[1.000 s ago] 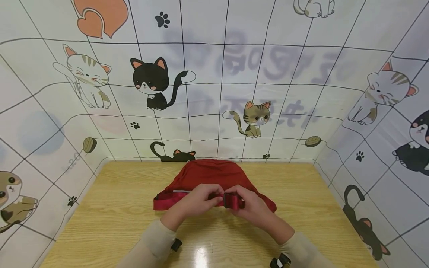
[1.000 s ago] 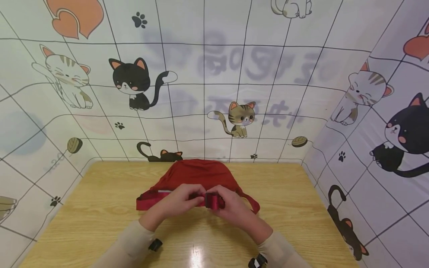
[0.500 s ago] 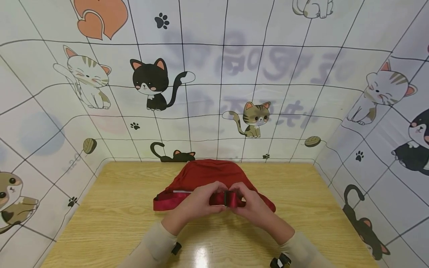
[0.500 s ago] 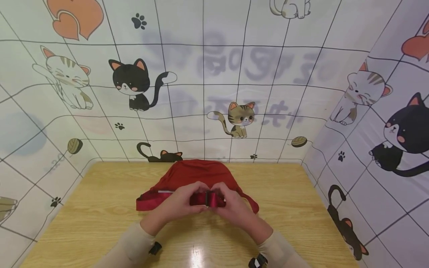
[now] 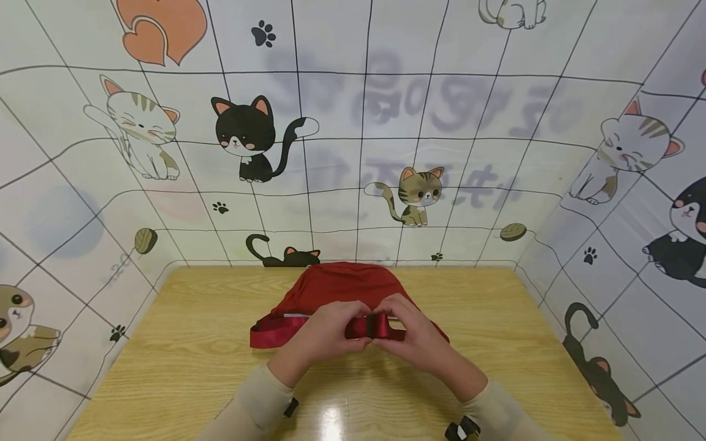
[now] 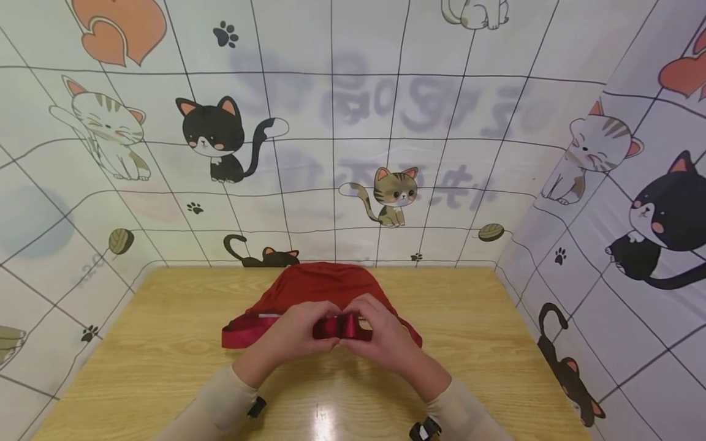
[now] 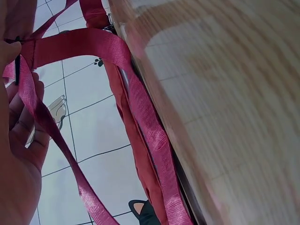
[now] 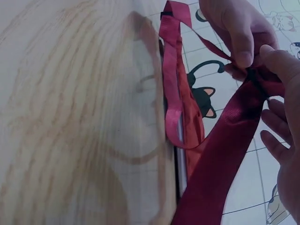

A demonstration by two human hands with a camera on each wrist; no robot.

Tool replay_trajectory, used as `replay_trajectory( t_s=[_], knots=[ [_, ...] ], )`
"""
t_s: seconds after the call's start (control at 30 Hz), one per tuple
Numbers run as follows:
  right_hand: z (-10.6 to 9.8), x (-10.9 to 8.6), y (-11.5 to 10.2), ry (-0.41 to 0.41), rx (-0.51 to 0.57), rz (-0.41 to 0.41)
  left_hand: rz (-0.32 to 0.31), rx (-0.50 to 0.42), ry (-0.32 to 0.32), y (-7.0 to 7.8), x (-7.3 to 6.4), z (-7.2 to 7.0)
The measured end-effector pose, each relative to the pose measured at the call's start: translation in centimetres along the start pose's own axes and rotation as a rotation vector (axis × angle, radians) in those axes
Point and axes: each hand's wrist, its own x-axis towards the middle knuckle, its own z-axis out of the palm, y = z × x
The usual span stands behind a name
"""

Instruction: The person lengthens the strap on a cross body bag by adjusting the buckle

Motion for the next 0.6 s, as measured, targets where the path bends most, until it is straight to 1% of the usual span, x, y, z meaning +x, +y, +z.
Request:
replay_trajectory(
  t_s=[0.1, 0.2, 0.27, 0.33, 0.5, 0.6],
  knots=[
    [-0.1, 0.3, -0.2, 0.016, -0.078, -0.043, 0.008, 0.016, 0.009, 0.0, 0.0, 0.0],
    [-0.3, 0.3, -0.3, 0.014, -0.090, -0.054, 0.009, 0.010, 0.012, 0.0, -0.1, 0.0],
    [-0.4, 0.2, -0.3, 0.023, -0.060, -0.041, 0.001, -0.003, 0.009, 0.0, -0.1, -0.1],
    [-0.6, -0.1, -0.1, 0.050, -0.012, -0.038, -0.009, -0.017, 0.005, -0.1, -0.2, -0.1],
    [-1.4, -0.5, 0.1, 0.122, 0.128, -0.067, -0.022, -0.032, 0.011, -0.4, -0.4, -0.4],
    [-1.7, -0.6, 0.1, 0.119, 0.139, -0.087, -0.019, -0.022, 0.010, -0.5, -0.4, -0.5]
  ],
)
